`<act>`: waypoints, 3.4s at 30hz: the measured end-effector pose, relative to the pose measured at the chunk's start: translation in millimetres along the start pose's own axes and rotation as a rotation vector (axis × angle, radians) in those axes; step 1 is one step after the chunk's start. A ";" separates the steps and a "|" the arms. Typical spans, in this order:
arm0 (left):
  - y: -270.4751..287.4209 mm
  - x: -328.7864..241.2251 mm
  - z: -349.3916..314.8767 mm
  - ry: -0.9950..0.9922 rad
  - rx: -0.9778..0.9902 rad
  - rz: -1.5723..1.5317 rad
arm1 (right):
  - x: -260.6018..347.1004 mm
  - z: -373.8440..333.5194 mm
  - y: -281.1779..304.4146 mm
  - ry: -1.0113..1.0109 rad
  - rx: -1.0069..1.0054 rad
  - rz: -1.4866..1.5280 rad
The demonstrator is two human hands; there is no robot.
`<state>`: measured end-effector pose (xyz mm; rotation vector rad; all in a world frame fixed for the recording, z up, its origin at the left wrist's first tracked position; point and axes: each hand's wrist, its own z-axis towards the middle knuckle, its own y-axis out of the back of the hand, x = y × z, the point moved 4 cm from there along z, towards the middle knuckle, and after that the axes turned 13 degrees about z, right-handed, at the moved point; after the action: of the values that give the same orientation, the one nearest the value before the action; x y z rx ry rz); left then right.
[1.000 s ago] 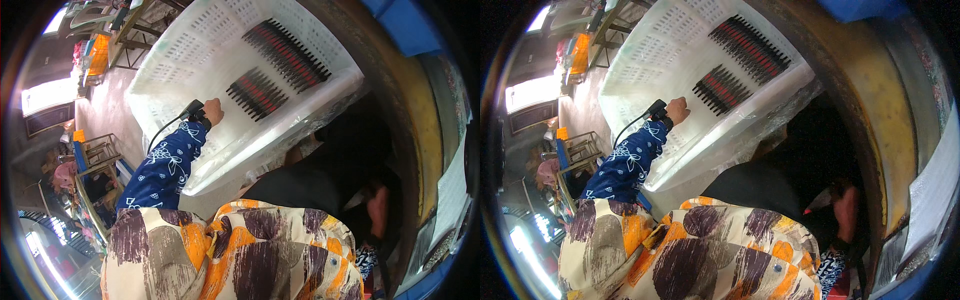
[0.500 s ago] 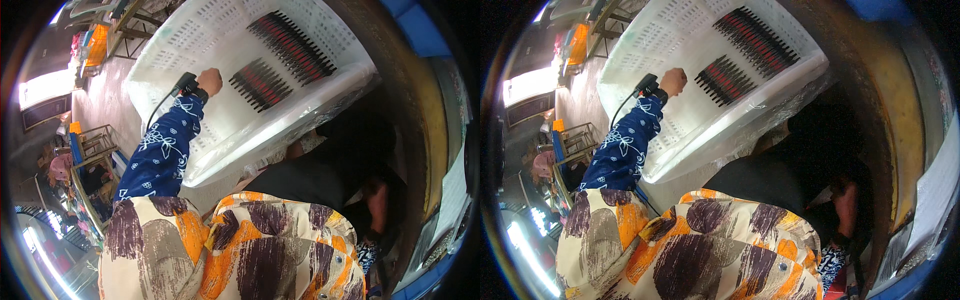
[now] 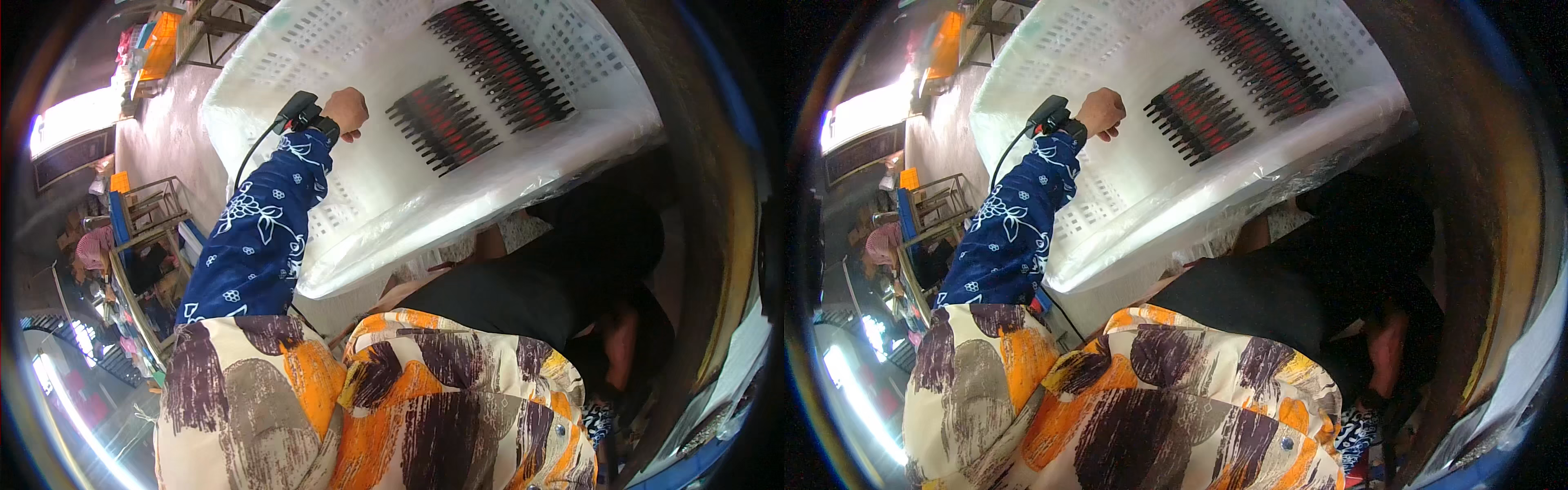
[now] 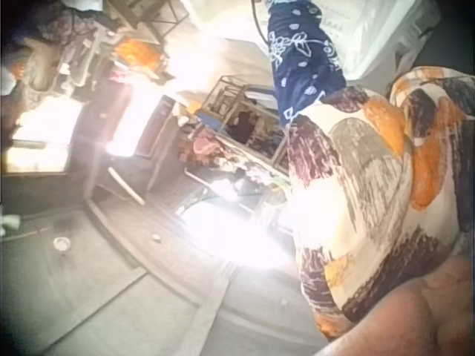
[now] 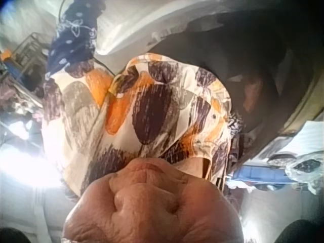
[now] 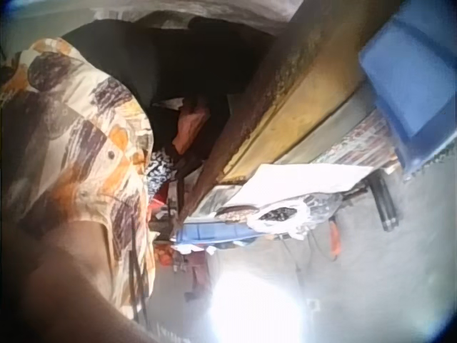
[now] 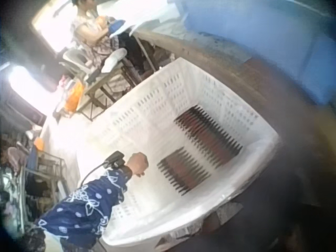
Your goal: The person repeatedly picks up small metal tools with red handles from a white basket and places them into a blue tray on the table. They handle the tools one at a time, arranging them in rows within the tray. The task continues throughout the clip with no other distinct actions shown.
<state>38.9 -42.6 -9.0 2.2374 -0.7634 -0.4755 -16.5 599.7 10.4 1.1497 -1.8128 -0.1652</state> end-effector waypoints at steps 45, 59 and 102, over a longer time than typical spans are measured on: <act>54.7 -51.2 8.2 -0.489 -0.498 -0.306 | -72.6 -22.1 6.2 -0.016 0.040 -0.210; -13.5 -58.0 -39.8 -0.472 0.155 0.020 | -95.7 -21.5 13.4 -0.059 0.034 -0.124; -65.2 -51.6 -59.2 -0.622 0.121 0.191 | -90.9 -20.3 10.2 -0.130 0.021 -0.104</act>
<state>56.0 58.1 -10.8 2.1010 -1.3349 -1.0760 2.4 681.5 -31.2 1.2746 -1.8723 -0.2879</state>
